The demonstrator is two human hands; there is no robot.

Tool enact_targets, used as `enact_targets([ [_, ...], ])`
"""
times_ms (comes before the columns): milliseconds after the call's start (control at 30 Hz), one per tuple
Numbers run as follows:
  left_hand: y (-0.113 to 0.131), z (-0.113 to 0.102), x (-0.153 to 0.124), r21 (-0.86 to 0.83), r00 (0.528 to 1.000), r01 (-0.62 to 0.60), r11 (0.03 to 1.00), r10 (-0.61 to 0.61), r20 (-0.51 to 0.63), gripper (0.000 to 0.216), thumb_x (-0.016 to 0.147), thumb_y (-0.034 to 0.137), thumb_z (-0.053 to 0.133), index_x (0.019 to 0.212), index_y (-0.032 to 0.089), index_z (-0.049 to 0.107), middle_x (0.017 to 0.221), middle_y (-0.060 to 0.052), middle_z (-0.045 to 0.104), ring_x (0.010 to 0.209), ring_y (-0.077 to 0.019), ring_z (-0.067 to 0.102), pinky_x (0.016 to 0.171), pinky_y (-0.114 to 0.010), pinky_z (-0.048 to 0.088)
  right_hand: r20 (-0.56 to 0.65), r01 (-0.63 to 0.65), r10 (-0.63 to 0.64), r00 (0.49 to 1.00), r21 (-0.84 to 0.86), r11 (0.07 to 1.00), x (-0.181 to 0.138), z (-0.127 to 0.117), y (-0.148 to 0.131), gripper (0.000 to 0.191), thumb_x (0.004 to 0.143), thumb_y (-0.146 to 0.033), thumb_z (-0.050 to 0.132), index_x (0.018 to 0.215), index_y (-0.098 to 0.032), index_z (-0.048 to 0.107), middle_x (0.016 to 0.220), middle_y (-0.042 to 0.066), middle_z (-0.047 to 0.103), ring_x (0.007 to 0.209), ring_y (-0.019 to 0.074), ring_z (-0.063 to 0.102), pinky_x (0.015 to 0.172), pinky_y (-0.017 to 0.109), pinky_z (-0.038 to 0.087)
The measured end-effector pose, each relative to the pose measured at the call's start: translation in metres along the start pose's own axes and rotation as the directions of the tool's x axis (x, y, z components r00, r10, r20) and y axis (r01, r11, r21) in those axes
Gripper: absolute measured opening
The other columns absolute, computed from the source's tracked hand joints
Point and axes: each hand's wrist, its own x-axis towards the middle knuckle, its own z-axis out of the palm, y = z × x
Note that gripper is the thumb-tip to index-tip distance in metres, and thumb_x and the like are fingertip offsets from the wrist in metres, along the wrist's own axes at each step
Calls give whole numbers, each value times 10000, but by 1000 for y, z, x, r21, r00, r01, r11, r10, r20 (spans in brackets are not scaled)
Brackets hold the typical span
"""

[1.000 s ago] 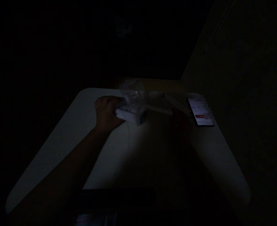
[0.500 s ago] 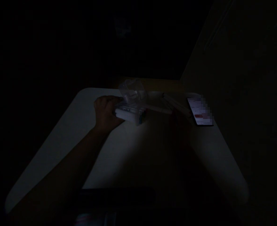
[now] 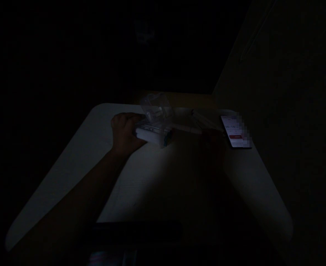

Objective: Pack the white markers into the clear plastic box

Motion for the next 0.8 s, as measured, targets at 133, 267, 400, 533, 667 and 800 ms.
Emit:
enact_targets([
  [133,0,0,0,0,1000,-9,1000,9,-3,460,664,433,610,1072,248,506,1063,-68,541,1023,-253,431,872,-412,296,15,22,-22,1000,-15,1000,0,0,-2,205,828,-277,432,978,-216,558,945,102,602,921,211,562,800,394,462],
  [267,0,-1,0,10,1000,-17,1000,17,-21,453,669,428,609,1072,247,505,1055,-66,540,1016,-244,431,868,-405,300,23,69,-68,997,-54,996,0,-1,-7,202,816,-249,465,974,-193,578,939,94,622,890,198,580,781,378,472],
  [400,1,0,0,26,1000,-15,1000,16,-20,457,663,442,614,1063,248,508,1044,-61,542,1007,-240,434,865,-401,300,41,135,-132,990,-87,987,0,-1,-10,230,808,-206,468,1009,-185,577,960,84,634,909,186,584,822,369,467],
  [533,0,0,0,26,1000,-1,1000,2,-6,465,657,440,617,1067,251,504,1054,-62,541,1016,-245,438,878,-402,296,118,151,-145,982,-43,988,-1,-2,-12,305,808,-174,443,1089,-202,558,1045,74,622,977,193,577,860,386,465],
  [667,0,0,0,2,1000,10,1000,-10,7,461,662,436,611,1071,254,503,1067,-67,537,1027,-254,437,881,-408,292,240,120,-145,960,113,986,-1,-6,-17,326,856,-193,403,1147,-210,550,1132,86,589,1061,177,549,897,348,463],
  [800,1,0,0,-18,1000,24,1000,-24,20,456,668,416,607,1081,255,501,1078,-71,535,1044,-260,430,893,-417,285,294,125,-171,940,170,978,2,-5,-21,316,880,-336,417,1105,-175,570,1154,77,571,1029,154,556,871,332,481],
])
